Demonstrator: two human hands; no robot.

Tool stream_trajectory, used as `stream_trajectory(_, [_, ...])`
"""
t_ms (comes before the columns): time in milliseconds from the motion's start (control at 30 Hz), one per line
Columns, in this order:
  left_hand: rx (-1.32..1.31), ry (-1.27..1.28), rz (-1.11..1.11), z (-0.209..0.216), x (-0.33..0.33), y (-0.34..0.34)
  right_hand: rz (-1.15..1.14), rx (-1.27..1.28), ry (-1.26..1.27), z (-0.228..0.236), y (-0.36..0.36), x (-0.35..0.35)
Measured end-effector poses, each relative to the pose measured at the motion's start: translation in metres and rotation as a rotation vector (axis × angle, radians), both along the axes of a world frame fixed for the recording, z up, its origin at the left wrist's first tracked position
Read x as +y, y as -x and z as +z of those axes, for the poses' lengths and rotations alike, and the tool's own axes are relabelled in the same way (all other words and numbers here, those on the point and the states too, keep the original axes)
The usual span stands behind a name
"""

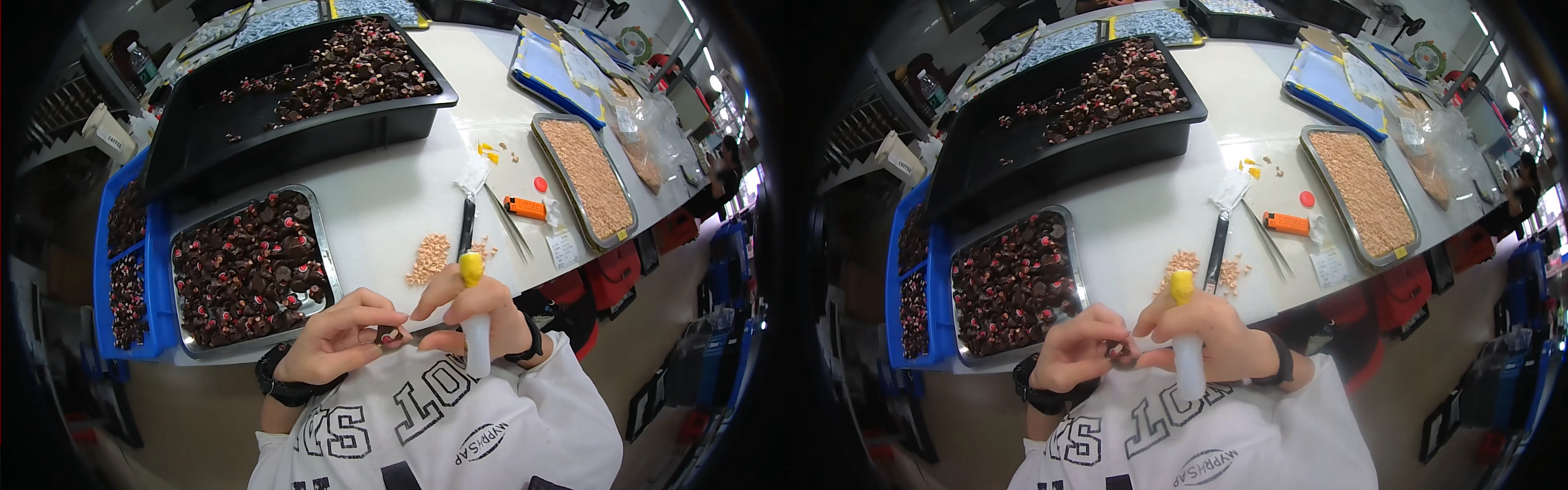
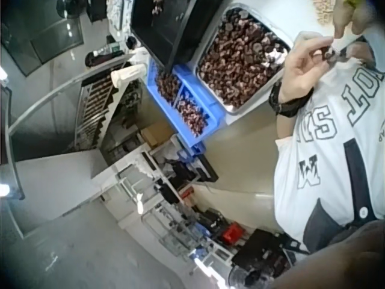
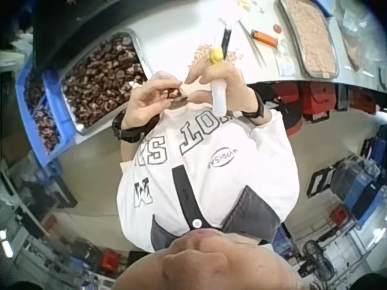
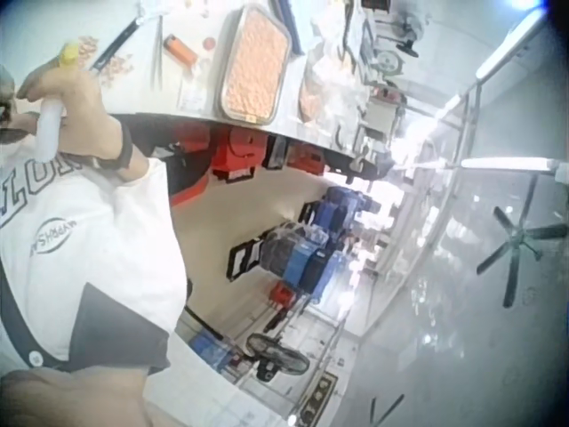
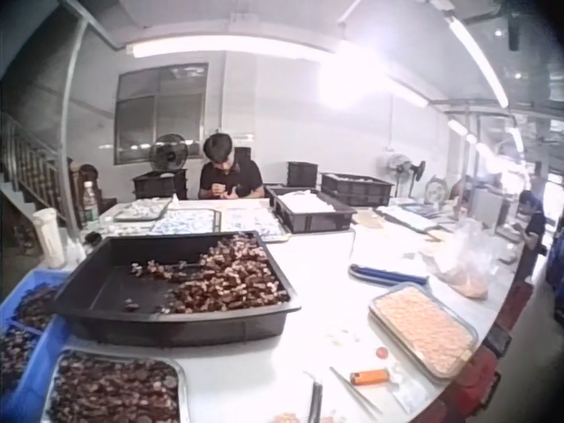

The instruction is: The person decorates chocolate pieces by applying a small amount of white substance from a squeeze bottle onto the center of each piece. They then place a small red circular candy on top of the white substance. The finished chocolates are placed into a metal tray.

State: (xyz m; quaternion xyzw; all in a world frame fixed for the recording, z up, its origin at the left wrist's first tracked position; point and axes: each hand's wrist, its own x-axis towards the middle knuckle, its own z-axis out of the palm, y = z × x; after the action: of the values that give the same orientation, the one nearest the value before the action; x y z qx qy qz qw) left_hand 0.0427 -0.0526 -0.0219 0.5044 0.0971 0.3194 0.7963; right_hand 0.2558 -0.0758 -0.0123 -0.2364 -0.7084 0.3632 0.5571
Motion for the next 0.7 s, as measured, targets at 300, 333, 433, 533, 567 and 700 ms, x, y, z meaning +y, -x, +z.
stream_trajectory(300, [-0.067, -0.056, 0.126, -0.011, 0.001, 0.000, -0.650, -0.454, -0.017, 0.014, -0.075, -0.006])
stream_trajectory(333, [-0.074, -0.058, 0.144, -0.014, 0.000, 0.000, -0.696, -0.542, 0.085, 0.010, -0.083, -0.004])
stream_trajectory(433, [0.010, -0.145, 0.232, -0.010, -0.003, -0.002, -0.697, -0.597, 0.217, -0.008, -0.098, -0.003])
stream_trajectory(533, [0.030, -0.193, 0.261, -0.012, -0.005, -0.003, -0.702, -0.632, 0.241, -0.012, -0.097, -0.001])
stream_trajectory(567, [0.026, -0.208, 0.265, -0.013, -0.004, -0.002, -0.686, -0.638, 0.253, -0.013, -0.098, 0.001])
stream_trajectory(700, [0.051, -0.251, 0.289, -0.020, -0.002, 0.001, -0.709, -0.665, 0.305, -0.013, -0.094, -0.001])
